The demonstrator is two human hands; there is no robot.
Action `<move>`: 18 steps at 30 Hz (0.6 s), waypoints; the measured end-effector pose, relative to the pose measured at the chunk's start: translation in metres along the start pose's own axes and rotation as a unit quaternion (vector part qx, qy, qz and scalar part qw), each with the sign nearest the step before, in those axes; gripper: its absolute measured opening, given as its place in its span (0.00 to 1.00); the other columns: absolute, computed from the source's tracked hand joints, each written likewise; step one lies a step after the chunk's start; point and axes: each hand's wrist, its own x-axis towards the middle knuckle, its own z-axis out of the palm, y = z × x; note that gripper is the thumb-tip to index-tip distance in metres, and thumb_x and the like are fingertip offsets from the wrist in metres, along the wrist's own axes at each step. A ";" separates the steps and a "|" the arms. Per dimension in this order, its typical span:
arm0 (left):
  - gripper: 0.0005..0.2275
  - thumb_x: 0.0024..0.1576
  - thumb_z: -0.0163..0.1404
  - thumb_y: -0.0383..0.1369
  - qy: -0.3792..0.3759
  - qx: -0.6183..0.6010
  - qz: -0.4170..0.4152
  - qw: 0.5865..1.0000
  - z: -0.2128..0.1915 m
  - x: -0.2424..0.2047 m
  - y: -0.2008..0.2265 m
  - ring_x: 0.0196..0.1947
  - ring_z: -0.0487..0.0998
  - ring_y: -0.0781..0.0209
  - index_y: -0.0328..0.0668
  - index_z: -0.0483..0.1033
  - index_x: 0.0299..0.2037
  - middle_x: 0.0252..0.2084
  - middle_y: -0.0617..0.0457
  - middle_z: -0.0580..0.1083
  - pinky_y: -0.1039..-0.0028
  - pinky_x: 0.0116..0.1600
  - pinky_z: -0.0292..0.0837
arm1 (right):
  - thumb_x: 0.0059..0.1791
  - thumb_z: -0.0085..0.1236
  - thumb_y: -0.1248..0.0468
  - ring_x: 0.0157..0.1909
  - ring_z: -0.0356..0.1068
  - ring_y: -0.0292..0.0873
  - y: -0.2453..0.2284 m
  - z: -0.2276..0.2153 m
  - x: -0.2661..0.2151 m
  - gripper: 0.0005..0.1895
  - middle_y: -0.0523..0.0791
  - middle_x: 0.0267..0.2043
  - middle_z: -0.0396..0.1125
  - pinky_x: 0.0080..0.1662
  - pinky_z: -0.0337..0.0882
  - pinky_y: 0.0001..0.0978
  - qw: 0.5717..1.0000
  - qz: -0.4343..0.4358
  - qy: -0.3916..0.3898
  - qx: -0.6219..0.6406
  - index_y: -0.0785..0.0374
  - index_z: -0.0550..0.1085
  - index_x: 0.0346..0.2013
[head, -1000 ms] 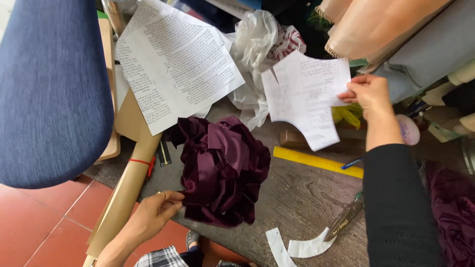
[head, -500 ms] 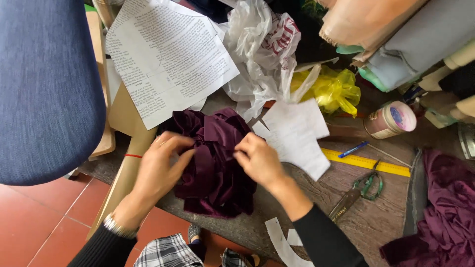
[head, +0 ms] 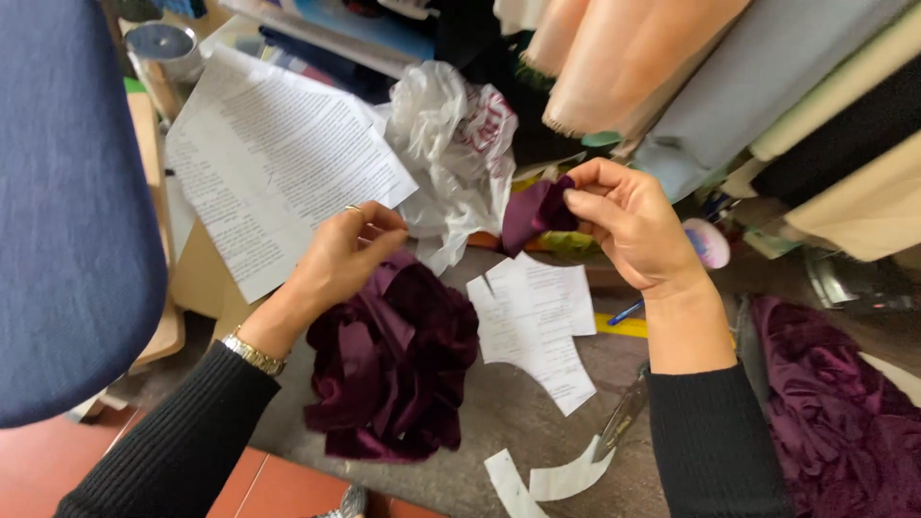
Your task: The person folds a piece of purple fabric on a table, then moves to the floor to pick up a paper pattern piece. They return to the table and place the pattern piece on the folded fabric.
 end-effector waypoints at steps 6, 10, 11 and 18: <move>0.33 0.50 0.59 0.40 -0.180 -0.091 0.176 0.963 0.041 -0.001 0.053 0.66 0.58 0.37 0.42 0.59 0.65 0.63 0.41 0.63 0.42 0.60 0.59 | 0.43 0.54 0.75 0.35 0.74 0.40 -0.034 0.039 -0.027 0.09 0.50 0.31 0.72 0.40 0.76 0.33 0.996 -0.013 -0.092 -0.002 0.74 0.74 0.39; 0.10 0.53 0.55 0.31 -0.218 -0.143 0.136 0.956 0.053 0.001 0.056 0.41 0.73 0.65 0.38 0.76 0.42 0.36 0.54 0.76 0.69 0.48 0.72 | 0.45 0.54 0.75 0.33 0.73 0.38 -0.031 0.034 -0.028 0.07 0.50 0.30 0.72 0.39 0.75 0.29 0.994 -0.008 -0.105 -0.024 0.73 0.75 0.37; 0.09 0.50 0.58 0.30 -0.193 -0.190 0.072 0.960 0.051 -0.003 0.059 0.35 0.75 0.68 0.37 0.77 0.39 0.32 0.56 0.76 0.74 0.43 0.73 | 0.45 0.54 0.75 0.33 0.72 0.37 -0.027 0.028 -0.029 0.09 0.49 0.32 0.72 0.40 0.75 0.29 0.995 -0.010 -0.094 -0.034 0.73 0.75 0.39; 0.06 0.53 0.57 0.28 -0.099 -0.296 -0.078 0.947 0.041 -0.010 0.056 0.22 0.76 0.68 0.30 0.77 0.34 0.24 0.53 0.76 0.77 0.29 0.76 | 0.46 0.52 0.77 0.30 0.75 0.44 -0.005 0.008 -0.041 0.09 0.53 0.30 0.71 0.37 0.77 0.32 0.997 0.013 -0.070 -0.019 0.73 0.73 0.41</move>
